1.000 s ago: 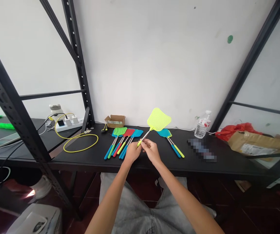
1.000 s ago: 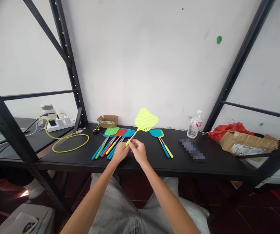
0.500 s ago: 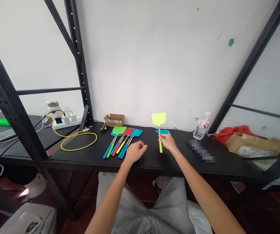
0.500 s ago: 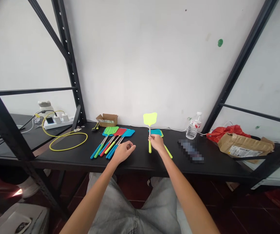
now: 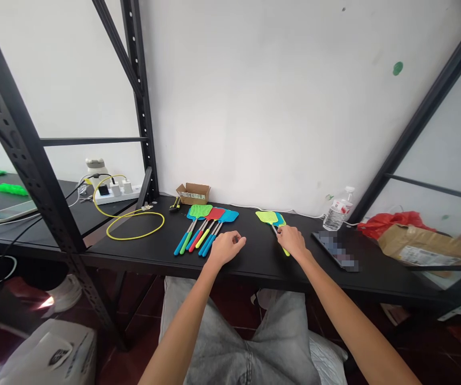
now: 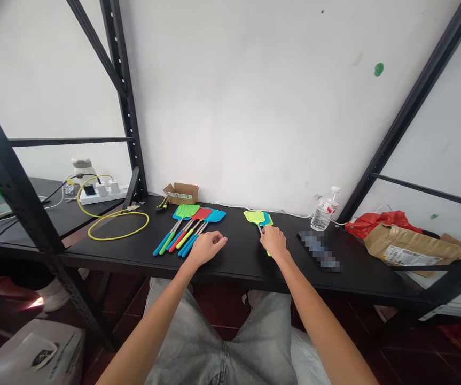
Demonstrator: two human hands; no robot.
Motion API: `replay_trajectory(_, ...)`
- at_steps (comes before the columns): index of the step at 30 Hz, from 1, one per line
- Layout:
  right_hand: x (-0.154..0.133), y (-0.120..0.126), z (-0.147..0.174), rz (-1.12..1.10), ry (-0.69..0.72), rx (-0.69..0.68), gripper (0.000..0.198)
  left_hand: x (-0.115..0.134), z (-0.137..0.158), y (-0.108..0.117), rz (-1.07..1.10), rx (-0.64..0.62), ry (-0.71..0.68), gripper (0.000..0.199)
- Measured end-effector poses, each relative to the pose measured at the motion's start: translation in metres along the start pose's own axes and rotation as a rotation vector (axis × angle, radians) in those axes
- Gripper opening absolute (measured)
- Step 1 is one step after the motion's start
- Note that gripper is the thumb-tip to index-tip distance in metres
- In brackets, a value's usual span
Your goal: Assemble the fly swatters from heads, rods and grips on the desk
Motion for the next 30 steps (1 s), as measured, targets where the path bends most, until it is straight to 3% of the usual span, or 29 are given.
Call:
replay_trajectory(5,-0.012,0.009,0.018,0.035,0.055,0.085,0.024,0.001,0.0,0.0,-0.007,-0.001,-0.001,0.036)
replay_trajectory(12,-0.047,0.002,0.071,-0.09,0.297,0.138,0.025,0.001,0.001,-0.001,-0.064,0.014,-0.028,0.034)
replay_trajectory(21,-0.049,-0.001,0.074,-0.178,0.299,0.138,0.02,0.007,0.002,-0.002,-0.412,0.053,-0.08,0.023)
replay_trajectory(26,-0.048,-0.003,0.074,-0.215,0.285,0.138,0.019,-0.005,-0.014,0.02,-0.669,0.192,-0.012,0.024)
replay_trajectory(30,-0.047,-0.004,0.074,-0.244,0.265,0.128,0.019,-0.016,-0.025,0.036,-0.792,0.123,0.044,0.027)
Point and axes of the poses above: each hand's wrist, its own z-axis away from the middle knuckle, its own y-axis out of the back of the hand, x = y × z, the point moved 1 cm from there along -z, towards the middle knuckle, and after that the axes turned 14 degrees about x, right-handed, at the moved point
